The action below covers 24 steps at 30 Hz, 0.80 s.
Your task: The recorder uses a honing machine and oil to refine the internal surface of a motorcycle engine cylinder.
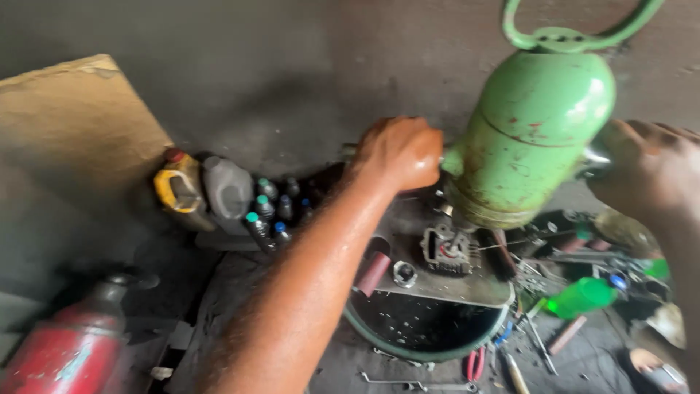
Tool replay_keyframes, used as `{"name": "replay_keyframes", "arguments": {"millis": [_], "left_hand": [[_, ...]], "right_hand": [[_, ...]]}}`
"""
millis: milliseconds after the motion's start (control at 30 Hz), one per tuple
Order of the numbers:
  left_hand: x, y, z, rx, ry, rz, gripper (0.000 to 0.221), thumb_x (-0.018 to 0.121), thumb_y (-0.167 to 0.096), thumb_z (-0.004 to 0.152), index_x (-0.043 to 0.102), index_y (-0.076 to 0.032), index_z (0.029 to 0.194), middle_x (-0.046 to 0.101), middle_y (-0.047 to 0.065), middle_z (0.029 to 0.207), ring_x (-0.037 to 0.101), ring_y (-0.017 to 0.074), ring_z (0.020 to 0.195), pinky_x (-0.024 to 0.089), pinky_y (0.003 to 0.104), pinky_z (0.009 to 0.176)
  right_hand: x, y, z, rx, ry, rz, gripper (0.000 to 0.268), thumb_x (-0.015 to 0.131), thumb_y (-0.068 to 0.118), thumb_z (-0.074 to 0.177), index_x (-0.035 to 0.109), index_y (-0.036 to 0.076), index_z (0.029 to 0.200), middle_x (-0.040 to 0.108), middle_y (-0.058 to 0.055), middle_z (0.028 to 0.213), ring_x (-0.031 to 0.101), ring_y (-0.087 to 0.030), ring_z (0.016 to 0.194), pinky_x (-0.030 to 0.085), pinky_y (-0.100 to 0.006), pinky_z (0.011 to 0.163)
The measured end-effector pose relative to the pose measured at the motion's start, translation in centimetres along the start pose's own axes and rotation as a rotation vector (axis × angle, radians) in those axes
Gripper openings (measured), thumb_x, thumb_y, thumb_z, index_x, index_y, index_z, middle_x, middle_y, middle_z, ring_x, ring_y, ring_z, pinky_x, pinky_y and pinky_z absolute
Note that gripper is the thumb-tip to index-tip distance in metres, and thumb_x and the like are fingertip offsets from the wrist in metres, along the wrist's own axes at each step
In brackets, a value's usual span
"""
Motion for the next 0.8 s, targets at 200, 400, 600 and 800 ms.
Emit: {"name": "replay_keyframes", "arguments": {"millis": [200,400,600,800], "left_hand": [[-0.7,-0.6,-0.5,-0.026,-0.015,0.045,0.018,0.068,-0.013,0.072,0.081,-0.012,0.084,0.074,0.020,0.090,0.074,0.0392,0.086,0.059,0.051,0.078],[-2.4,-0.9,0.0,-0.035,-0.040,0.104,0.018,0.067,-0.012,0.073,0.082,-0.013,0.084,0.075,0.019,0.086,0.075,0.0377,0.081,0.060,0.049,0.074],[-3.8,-0.9,0.8,-0.008,-0.059,0.150,0.016,0.068,-0.012,0.073,0.081,-0.013,0.083,0.075,0.018,0.081,0.076,0.0354,0.076,0.061,0.047,0.070],[-4.7,-0.6,0.9,0.006,-0.069,0.169,0.010,0.072,-0.014,0.074,0.080,-0.011,0.079,0.075,0.016,0.075,0.075,0.0326,0.069,0.061,0.045,0.067]], "right_hand": [[-5.6,2.8,0.9,0.044,0.200,-0.181,0.047,0.077,0.029,0.084,0.069,0.025,0.130,0.075,-0.004,0.109,0.074,-0.024,0.094,0.062,-0.041,0.079],[-7.1,2.6,1.9,0.116,0.264,-0.240,0.042,0.072,0.033,0.089,0.067,0.026,0.130,0.074,-0.007,0.109,0.074,-0.024,0.096,0.062,-0.041,0.081],[-9.2,2.6,2.3,0.054,0.133,-0.292,0.045,0.076,0.036,0.083,0.069,0.027,0.127,0.075,-0.001,0.107,0.075,-0.022,0.092,0.062,-0.040,0.080],[-9.1,1.5,3.0,-0.029,0.024,-0.301,0.052,0.080,0.036,0.079,0.069,0.023,0.128,0.076,-0.002,0.107,0.075,-0.021,0.089,0.063,-0.040,0.077]]}}
Point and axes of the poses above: each hand's wrist, its own z-axis towards the middle knuckle, its own x-axis out of the palm, y = z × x, the point moved 1 cm from there along z, towards the middle knuckle
